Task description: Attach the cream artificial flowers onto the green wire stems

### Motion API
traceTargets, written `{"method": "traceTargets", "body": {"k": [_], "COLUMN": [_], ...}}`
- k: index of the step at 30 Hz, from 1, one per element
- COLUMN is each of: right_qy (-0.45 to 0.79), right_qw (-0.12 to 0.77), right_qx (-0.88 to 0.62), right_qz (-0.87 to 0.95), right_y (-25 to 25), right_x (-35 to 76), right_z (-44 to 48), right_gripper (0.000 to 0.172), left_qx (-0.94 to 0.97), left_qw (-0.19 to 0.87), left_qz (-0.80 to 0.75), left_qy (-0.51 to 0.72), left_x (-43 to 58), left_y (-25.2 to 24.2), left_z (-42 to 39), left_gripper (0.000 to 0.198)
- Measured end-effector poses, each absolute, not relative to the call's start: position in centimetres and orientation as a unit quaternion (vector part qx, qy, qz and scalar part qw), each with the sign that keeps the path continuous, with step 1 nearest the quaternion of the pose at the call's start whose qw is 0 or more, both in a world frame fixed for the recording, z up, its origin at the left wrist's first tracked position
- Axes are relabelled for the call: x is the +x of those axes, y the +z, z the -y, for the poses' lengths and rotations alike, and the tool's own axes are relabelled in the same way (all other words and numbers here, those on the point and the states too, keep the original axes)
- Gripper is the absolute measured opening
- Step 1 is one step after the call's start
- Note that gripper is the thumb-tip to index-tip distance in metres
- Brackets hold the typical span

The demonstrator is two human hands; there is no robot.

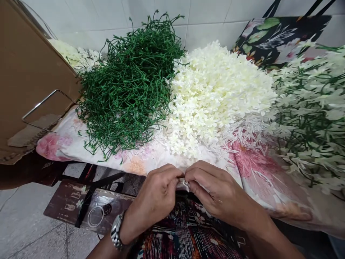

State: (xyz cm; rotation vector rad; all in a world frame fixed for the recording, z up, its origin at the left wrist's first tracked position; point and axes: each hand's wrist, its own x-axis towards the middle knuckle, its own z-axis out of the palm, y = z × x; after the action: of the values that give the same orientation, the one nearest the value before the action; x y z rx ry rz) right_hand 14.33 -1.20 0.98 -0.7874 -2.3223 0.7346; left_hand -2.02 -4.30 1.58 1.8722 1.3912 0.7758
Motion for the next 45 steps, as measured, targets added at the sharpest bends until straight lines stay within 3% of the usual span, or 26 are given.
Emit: {"method": "traceTargets", "body": {"k": [4, 9, 16, 21, 30, 45], "right_qy": [0.275, 0.297, 0.31, 0.309, 0.285, 0.256], "right_qw": [0.299, 0.377, 0.375, 0.359, 0.348, 0.368], "right_qx": [-0.289, -0.356, -0.373, -0.36, -0.362, -0.365], "right_qz": [0.867, 0.802, 0.79, 0.804, 0.816, 0.816], "right_y": [1.0, 1.3, 1.5, 2.0, 1.3, -0.3], "right_x": [14.4, 15.4, 14.8, 14.2, 14.2, 13.6], "right_z": [1.3, 1.8, 2.4, 2.2, 2.4, 2.2], "right_gripper": [0.017, 0.013, 0.011, 0.013, 0.014, 0.011], "left_qx": [0.636, 0.491, 0.382, 0.403, 0.523, 0.518], "left_qw": [0.4, 0.515, 0.602, 0.594, 0.478, 0.441], "left_qz": [-0.55, -0.547, -0.483, -0.465, -0.506, -0.551], "left_qy": [0.366, 0.442, 0.508, 0.517, 0.492, 0.483], "left_x": [-2.1, -2.0, -1.9, -1.9, -1.8, -0.9], "left_y": [1.0, 0.3, -0.5, -0.8, -0.7, -0.7], "left_z": [4.0, 4.4, 4.8, 5.0, 5.0, 4.9], "left_gripper": [0.023, 0.011, 0.01, 0.007, 0.01, 0.015]}}
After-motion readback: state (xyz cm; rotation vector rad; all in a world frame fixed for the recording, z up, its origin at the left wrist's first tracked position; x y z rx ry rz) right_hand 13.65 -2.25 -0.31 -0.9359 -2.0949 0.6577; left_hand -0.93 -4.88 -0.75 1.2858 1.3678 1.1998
